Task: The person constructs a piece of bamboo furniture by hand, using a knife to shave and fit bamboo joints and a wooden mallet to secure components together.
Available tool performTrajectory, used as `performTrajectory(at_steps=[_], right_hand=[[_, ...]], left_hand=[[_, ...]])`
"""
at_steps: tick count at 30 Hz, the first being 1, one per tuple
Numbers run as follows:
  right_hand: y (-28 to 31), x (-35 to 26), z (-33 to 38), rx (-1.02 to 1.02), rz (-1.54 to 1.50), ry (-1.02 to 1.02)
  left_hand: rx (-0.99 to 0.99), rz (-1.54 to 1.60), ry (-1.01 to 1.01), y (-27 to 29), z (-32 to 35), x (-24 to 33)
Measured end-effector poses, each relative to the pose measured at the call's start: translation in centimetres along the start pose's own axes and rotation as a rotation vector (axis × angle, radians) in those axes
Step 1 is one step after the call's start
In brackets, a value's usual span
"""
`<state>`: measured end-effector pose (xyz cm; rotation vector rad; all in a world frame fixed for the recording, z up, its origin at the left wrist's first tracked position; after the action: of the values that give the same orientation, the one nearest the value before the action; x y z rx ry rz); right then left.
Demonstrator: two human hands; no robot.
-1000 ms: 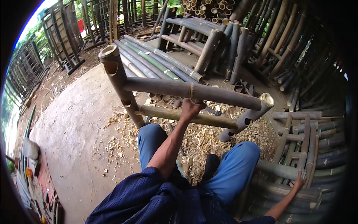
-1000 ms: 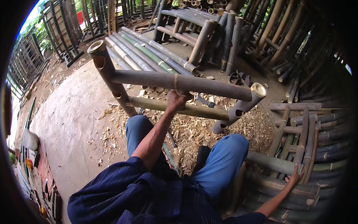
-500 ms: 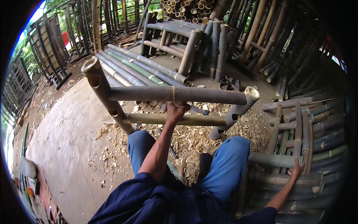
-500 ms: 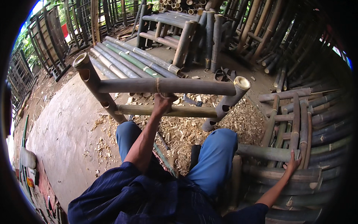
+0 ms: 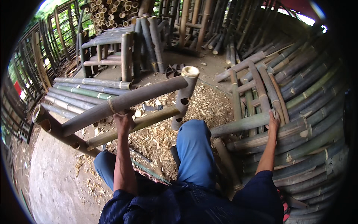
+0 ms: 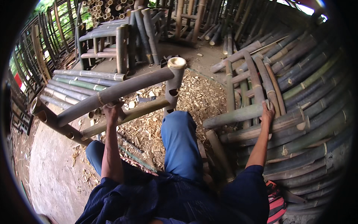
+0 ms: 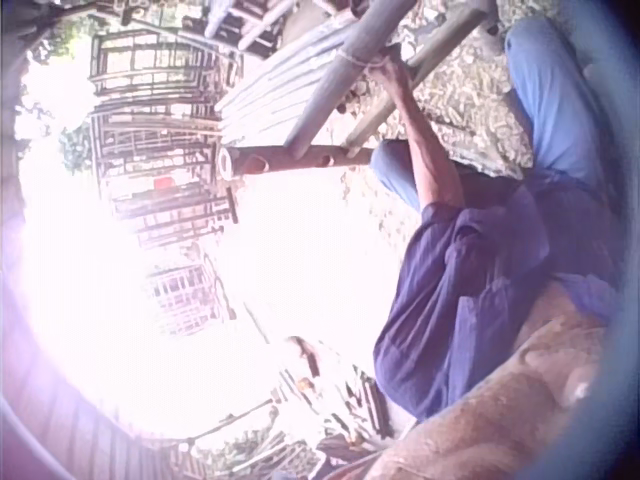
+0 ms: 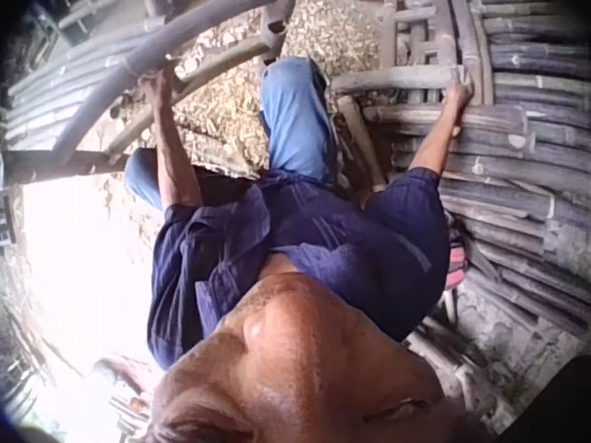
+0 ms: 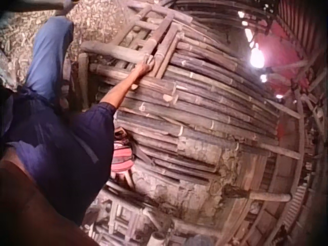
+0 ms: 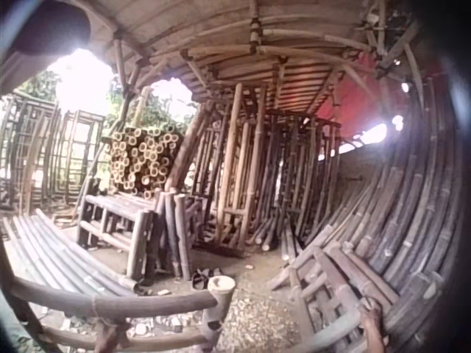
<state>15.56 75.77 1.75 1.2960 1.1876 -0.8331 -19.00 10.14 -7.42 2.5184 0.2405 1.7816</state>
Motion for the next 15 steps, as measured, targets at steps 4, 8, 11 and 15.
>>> performTrajectory(at_steps=[4,8,11,15], right_hand=[[-3.3,-2.8,4.1,-0.003,0.114,0.315],[-7.0,-5.4,5.6,-0.121,0.064,0.490],[-11.2,-6.8,8.6,-0.172,0.026,0.619],[-14.7,-11.2,14.3,-0.203,0.314,0.585]], left_hand=[[0.004,-0.007,0.036,1.1,-0.7,-0.6],[0.003,-0.002,0.069,0.6,-0.4,-0.4],[0.028,-0.073,0.074,1.2,-0.3,-0.3],[-0.047,-0.043,0.072,1.7,0.3,0.6]])
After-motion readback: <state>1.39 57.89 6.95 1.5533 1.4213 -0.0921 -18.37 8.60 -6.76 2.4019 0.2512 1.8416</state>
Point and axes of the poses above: each hand's wrist, its own z-axis away from the middle knuckle, its own y-axis out of the back of the hand, x = y × z, the point moved 1 cm from there along -z, towards the middle knuckle, and after that the axes turned 7 degrees about -z, right-handed, at the moved point
